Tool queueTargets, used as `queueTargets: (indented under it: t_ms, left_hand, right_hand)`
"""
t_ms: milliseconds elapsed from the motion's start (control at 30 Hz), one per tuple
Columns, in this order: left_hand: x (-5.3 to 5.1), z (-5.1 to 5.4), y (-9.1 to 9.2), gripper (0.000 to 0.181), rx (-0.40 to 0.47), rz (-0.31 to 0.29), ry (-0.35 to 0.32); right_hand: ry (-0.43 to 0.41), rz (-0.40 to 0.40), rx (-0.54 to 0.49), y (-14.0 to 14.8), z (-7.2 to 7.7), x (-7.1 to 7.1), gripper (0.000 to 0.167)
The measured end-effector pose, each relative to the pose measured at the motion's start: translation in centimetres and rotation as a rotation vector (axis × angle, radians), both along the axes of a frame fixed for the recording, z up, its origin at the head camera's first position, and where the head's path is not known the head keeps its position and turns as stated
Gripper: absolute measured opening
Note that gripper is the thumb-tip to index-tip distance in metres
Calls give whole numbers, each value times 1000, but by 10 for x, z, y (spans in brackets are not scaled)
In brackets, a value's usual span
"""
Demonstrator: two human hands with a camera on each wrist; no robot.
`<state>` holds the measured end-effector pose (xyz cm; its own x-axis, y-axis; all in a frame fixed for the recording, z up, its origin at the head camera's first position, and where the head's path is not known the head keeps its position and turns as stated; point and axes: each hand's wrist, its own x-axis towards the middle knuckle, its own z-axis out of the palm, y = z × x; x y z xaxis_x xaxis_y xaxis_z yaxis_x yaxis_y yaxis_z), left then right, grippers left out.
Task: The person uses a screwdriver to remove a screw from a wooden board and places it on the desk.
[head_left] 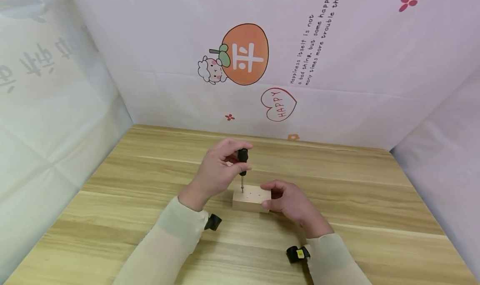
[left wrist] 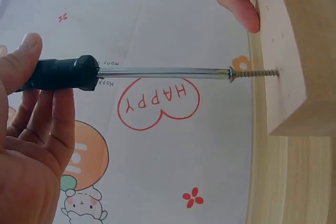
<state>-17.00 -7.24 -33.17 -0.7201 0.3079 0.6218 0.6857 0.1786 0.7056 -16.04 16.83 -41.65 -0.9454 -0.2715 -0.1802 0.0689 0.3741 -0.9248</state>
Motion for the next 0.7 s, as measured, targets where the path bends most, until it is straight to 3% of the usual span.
queueTargets:
  t_ms: [100, 200, 300, 367, 533, 700]
  left_hand:
    - [-1, -1, 0, 43, -12, -29, 24]
    - [-2, -1, -1, 43, -3, -114, 25]
    - [-2, -1, -2, 47, 43, -215, -18]
    - [-2, 0, -2, 48, 75, -248, -41]
    - [-1, 1, -2, 43, 75, -237, -33]
    - [0, 5, -3, 42, 69, -184, -28]
  right_hand:
    - [3, 2, 9, 0, 1, 0, 44]
    - [6, -1, 22, -1, 1, 0, 44]
    - [5, -4, 18, -1, 1, 0, 43]
    - [2, -5, 9, -2, 1, 0, 43]
    - [-8, -3, -14, -2, 2, 0, 43]
    - [-6, -3, -11, -2, 2, 0, 44]
